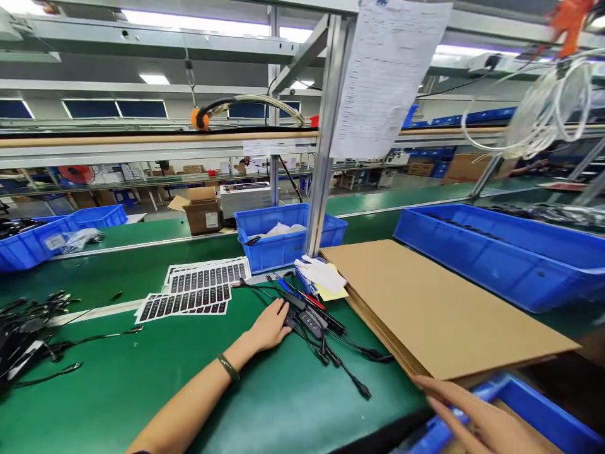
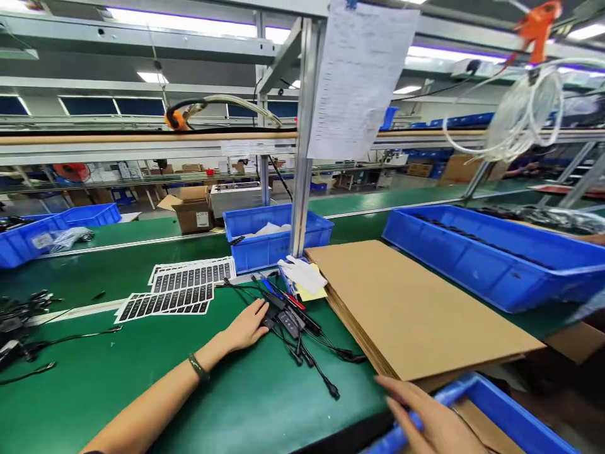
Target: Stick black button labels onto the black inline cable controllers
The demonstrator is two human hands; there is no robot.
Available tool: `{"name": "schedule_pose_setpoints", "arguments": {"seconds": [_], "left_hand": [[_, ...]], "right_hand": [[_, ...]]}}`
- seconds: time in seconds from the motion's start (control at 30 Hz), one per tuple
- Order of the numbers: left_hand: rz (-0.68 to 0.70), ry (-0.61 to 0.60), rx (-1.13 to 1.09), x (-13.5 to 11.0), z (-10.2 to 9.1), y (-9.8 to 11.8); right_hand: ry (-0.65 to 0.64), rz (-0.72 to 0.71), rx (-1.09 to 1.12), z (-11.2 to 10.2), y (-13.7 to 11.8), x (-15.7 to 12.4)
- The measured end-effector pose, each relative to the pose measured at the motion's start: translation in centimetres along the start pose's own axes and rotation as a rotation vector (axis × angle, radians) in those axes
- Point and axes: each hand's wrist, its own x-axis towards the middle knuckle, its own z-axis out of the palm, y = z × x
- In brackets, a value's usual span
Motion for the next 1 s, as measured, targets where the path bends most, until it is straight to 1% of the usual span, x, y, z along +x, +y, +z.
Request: {"name": "schedule_pose_setpoints", "arguments": {"seconds": [0.03, 0.07, 0.1, 0.17, 0.2, 0.27, 0.33, 0.4, 0.5, 0.6, 0.77, 0.9, 1.0], "left_hand": [[-0.003, -0.003, 0.01, -0.4, -0.2, -1.0], [-0.002, -0.009, 0.019, -0.8, -0.1, -1.6], [-0.001, -0.014, 0.028, -1.4, 0.1, -2.1], [-0.008, -0.011, 0.047, -2.4, 0.5, -2.5], [-0.016, -0.006, 0.058, -2.9, 0.6, -2.6], [-0.039, 0.003, 0.08, -3.6, 0.4, -2.9], [-0.061, 0.005, 0.099, -4.1, -0.3, -3.2], [-0.074, -0.001, 0.102, -4.4, -1.1, -3.4], [-0.079, -0.011, 0.072, -4.7, -2.0, -3.3], [-0.063, -0.02, 0.019, -4.6, -2.2, -3.0], [-0.008, -0.064, -0.037, -4.6, -2.3, -2.8], [0.033, -0.1, -0.057, -5.2, -2.8, -3.1], [0.047, -0.093, -0.058, -5.4, -2.8, -3.4]], "right_hand": [[-0.096, -0.11, -0.048, 1.8, -2.2, 2.6], [-0.178, -0.19, -0.14, 3.7, -4.4, 5.2], [-0.228, -0.233, -0.269, 5.7, -6.6, 7.8], [-0.212, -0.257, -0.342, 9.6, -10.2, 12.2], [-0.191, -0.257, -0.379, 11.4, -11.5, 14.0], [-0.147, -0.246, -0.423, 14.2, -12.9, 16.5], [-0.124, -0.239, -0.454, 15.7, -13.0, 17.8], [-0.117, -0.242, -0.465, 16.0, -12.5, 18.0], [-0.125, -0.253, -0.445, 15.4, -12.0, 17.0], [-0.154, -0.261, -0.394, 15.1, -12.2, 15.3], [-0.22, -0.308, -0.259, 16.0, -12.7, 13.2], [-0.251, -0.243, -0.178, 16.8, -12.3, 12.9], [-0.249, -0.197, -0.126, 16.9, -12.3, 12.5]]}}
